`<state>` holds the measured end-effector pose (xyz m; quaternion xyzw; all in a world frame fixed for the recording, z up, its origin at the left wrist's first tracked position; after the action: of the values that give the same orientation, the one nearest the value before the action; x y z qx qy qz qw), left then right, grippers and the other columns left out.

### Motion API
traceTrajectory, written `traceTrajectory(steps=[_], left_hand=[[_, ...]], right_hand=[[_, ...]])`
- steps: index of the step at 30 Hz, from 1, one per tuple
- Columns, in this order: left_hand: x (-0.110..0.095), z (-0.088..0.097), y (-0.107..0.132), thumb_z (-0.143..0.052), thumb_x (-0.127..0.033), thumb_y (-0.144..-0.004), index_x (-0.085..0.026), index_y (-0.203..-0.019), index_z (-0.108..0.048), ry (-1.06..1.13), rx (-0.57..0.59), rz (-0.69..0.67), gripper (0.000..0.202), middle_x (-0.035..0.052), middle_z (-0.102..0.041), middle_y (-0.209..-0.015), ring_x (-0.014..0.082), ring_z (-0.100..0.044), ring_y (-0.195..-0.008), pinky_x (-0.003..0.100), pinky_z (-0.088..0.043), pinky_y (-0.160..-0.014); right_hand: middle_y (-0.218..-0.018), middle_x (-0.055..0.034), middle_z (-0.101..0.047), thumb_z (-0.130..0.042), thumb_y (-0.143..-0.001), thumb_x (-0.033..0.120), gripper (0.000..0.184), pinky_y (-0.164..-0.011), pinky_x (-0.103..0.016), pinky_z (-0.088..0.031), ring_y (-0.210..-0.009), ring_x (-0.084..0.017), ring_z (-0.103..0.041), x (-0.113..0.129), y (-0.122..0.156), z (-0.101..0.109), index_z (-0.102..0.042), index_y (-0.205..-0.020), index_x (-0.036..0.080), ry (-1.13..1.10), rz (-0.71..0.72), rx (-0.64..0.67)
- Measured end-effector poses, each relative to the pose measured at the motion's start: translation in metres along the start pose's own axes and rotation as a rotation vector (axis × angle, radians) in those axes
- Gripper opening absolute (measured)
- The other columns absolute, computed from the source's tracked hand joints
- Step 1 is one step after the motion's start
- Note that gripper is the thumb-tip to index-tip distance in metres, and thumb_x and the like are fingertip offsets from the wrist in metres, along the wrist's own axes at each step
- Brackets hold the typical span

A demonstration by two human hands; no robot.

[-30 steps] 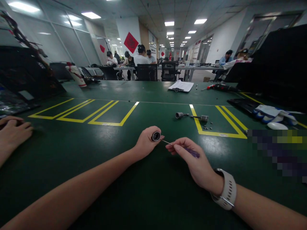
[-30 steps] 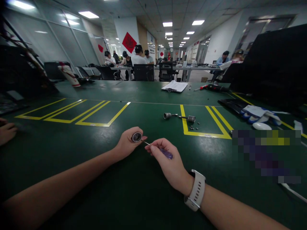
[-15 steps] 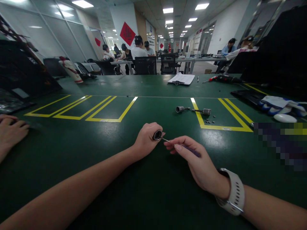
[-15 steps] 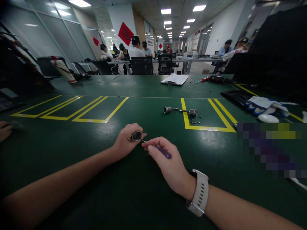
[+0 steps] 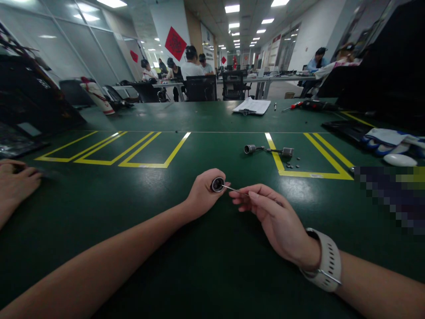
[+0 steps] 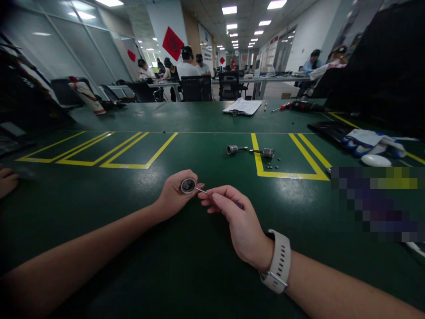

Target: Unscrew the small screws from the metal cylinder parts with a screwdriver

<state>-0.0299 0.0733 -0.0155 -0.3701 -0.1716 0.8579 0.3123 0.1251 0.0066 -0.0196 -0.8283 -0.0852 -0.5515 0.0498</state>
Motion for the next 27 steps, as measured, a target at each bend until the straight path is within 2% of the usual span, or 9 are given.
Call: traceTrajectory(steps=[5, 8, 15, 18, 22, 27], left_hand=[[-0.0008, -0.0013, 0.0002, -0.056, -0.017, -0.079, -0.017, -0.067, -0.049, -0.169, 0.045, 0.000, 0.013, -0.0030, -0.051, -0.065, 0.0115, -0.048, -0.062, 0.025, -0.036, -0.061], [-0.0021, -0.0005, 0.0007, -0.055, -0.018, -0.079, -0.017, -0.066, -0.048, -0.155, 0.032, -0.003, 0.015, -0.0027, -0.051, -0.066, 0.0116, -0.048, -0.063, 0.025, -0.036, -0.061], [-0.0023, -0.0008, 0.0007, -0.056, -0.023, -0.079, -0.017, -0.064, -0.046, 0.034, 0.041, -0.011, 0.020, -0.0027, -0.051, -0.065, 0.0096, -0.047, -0.059, 0.022, -0.036, -0.056], [-0.0010, -0.0009, 0.0002, -0.055, -0.020, -0.079, -0.017, -0.065, -0.046, -0.016, 0.028, 0.004, 0.018, -0.0027, -0.051, -0.065, 0.0101, -0.047, -0.059, 0.023, -0.036, -0.057], [-0.0013, -0.0020, 0.0000, -0.054, -0.016, -0.079, -0.017, -0.067, -0.049, -0.170, 0.056, -0.013, 0.013, -0.0025, -0.052, -0.066, 0.0117, -0.048, -0.062, 0.025, -0.035, -0.061], [-0.0027, -0.0021, 0.0009, -0.054, -0.014, -0.079, -0.017, -0.069, -0.050, -0.220, 0.077, -0.041, 0.011, -0.0021, -0.053, -0.067, 0.0125, -0.049, -0.064, 0.027, -0.035, -0.064]], right_hand=[[-0.103, -0.0046, -0.067, -0.056, -0.084, 0.030, 0.016, -0.081, -0.038, -0.044, -0.093, -0.020, -0.060, -0.0011, 0.0037, -0.0011, -0.067, -0.093, 0.023, 0.225, 0.027, 0.000], [-0.101, -0.0052, -0.068, -0.056, -0.083, 0.029, 0.015, -0.080, -0.038, -0.044, -0.091, -0.021, -0.060, 0.0004, 0.0031, -0.0024, -0.068, -0.090, 0.022, 0.145, -0.011, 0.011], [-0.094, -0.0060, -0.070, -0.054, -0.082, 0.024, 0.014, -0.075, -0.033, -0.044, -0.086, -0.018, -0.061, -0.0019, -0.0038, 0.0021, -0.067, -0.085, 0.019, -0.155, -0.117, 0.039], [-0.094, -0.0059, -0.070, -0.054, -0.082, 0.026, 0.014, -0.073, -0.033, -0.044, -0.084, -0.018, -0.060, -0.0015, -0.0035, 0.0025, -0.066, -0.084, 0.019, -0.141, -0.090, 0.007], [-0.091, -0.0056, -0.070, -0.057, -0.080, 0.027, 0.012, -0.072, -0.034, -0.043, -0.081, -0.019, -0.059, 0.0029, 0.0006, -0.0015, -0.066, -0.081, 0.020, 0.006, -0.053, -0.054], [-0.092, -0.0062, -0.070, -0.057, -0.079, 0.027, 0.012, -0.072, -0.035, -0.044, -0.080, -0.019, -0.059, 0.0046, 0.0016, -0.0030, -0.066, -0.079, 0.019, 0.036, -0.086, -0.036]])
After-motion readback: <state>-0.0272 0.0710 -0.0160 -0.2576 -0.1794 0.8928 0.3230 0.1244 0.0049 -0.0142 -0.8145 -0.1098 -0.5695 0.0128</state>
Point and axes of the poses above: each hand's wrist, its own y-axis away from the middle knuckle, its own z-axis out of the back of the hand, x = y × z, the point moved 3 cm from there along -y, towards the middle knuckle
